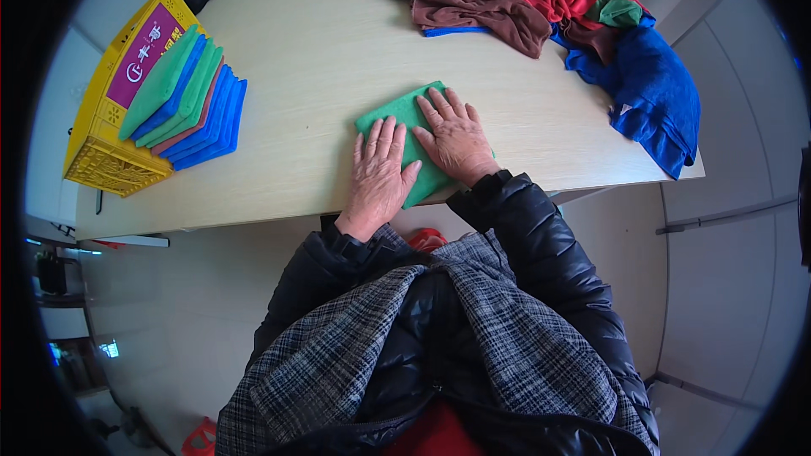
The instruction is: Fold green towels into rectangles and stack them on a workbench.
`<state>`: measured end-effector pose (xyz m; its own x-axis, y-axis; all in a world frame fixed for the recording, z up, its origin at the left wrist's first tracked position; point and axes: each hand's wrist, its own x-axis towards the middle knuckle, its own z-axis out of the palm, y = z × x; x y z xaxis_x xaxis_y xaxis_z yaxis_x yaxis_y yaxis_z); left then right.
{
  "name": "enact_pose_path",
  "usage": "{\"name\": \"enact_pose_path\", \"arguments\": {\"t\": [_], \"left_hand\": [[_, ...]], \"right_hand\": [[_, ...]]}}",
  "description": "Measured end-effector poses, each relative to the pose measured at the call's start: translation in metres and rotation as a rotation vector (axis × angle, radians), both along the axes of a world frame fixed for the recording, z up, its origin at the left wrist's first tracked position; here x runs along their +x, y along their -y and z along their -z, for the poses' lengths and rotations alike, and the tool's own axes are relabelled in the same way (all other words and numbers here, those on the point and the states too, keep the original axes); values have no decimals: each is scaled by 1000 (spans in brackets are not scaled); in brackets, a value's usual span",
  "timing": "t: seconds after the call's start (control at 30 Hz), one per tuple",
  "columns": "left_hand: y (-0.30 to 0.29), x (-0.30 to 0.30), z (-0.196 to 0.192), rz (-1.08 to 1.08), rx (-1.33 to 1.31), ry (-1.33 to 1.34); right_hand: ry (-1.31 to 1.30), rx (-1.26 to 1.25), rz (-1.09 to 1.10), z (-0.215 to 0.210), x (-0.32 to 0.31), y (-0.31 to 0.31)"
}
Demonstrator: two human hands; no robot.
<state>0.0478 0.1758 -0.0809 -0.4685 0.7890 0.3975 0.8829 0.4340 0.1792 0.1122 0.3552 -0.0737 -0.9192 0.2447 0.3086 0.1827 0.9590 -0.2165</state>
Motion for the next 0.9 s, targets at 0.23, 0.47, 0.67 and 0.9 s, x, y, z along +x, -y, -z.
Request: {"name": "enact_pose_path", "arguments": {"t": [0.23,0.47,0.67,0.9], "left_hand": [[-6,4,-6,31,-12,20],[8,-2,3,40,-47,96],[5,2,1,63,-53,82],[3,2,-1,63,-74,70]], "right_hand": [[54,-11,112,-12,19,-7],[-13,-74,99,-6,23,3],[-80,-63,119,-7,32,1],[-75,-104,114,-8,32,0]]}}
